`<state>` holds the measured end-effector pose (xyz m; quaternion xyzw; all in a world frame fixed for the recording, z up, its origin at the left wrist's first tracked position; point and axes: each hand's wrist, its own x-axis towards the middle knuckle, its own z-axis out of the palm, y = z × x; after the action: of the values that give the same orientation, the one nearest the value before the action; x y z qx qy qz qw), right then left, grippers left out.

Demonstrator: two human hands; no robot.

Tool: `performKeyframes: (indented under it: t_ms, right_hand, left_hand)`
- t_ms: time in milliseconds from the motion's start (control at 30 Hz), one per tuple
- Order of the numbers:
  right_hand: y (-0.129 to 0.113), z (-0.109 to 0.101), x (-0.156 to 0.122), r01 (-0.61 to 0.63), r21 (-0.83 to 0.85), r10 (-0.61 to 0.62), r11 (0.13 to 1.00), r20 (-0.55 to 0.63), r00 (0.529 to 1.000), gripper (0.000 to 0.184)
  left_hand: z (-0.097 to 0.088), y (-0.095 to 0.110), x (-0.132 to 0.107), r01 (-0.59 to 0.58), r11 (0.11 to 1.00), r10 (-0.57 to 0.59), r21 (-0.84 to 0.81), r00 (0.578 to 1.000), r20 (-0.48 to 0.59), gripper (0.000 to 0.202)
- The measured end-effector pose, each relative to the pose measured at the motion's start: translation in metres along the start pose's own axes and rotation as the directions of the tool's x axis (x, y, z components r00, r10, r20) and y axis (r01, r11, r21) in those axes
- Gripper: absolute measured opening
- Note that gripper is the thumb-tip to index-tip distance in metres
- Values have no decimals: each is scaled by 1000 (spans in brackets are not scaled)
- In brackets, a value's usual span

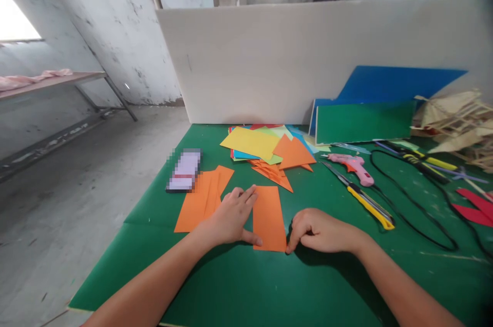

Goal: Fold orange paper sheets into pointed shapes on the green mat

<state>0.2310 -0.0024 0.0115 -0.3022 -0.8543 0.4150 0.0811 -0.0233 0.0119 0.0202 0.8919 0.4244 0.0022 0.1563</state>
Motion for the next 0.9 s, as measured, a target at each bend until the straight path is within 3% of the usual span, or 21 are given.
performKeyframes:
  t_ms: [133,233,367,667,900]
  right_hand:
    - [13,-1,0,-66,-179,33,982,-182,983,52]
    - [20,-2,3,-253,-266,151,930,-351,924,50]
    - [21,-2,12,-440,-322,256,838,-481,839,52]
    - [21,2,27,-567,-366,302,738,-573,762,49]
    - [27,4,25,-491,-210,303,845,-570,764,43]
  left_hand:
    - [2,-1,0,-2,1000,2,17,1000,5,109]
    - [2,-1,0,-10,1000,10,5,1000,-5,107]
    - [2,-1,-1,-20,1000,20,-14,1000,-13,105]
    - [0,0,0,-8,999,7,-37,1000,-21,102]
    - [4,-3,0,-1,997,-2,-78,999,-45,96]
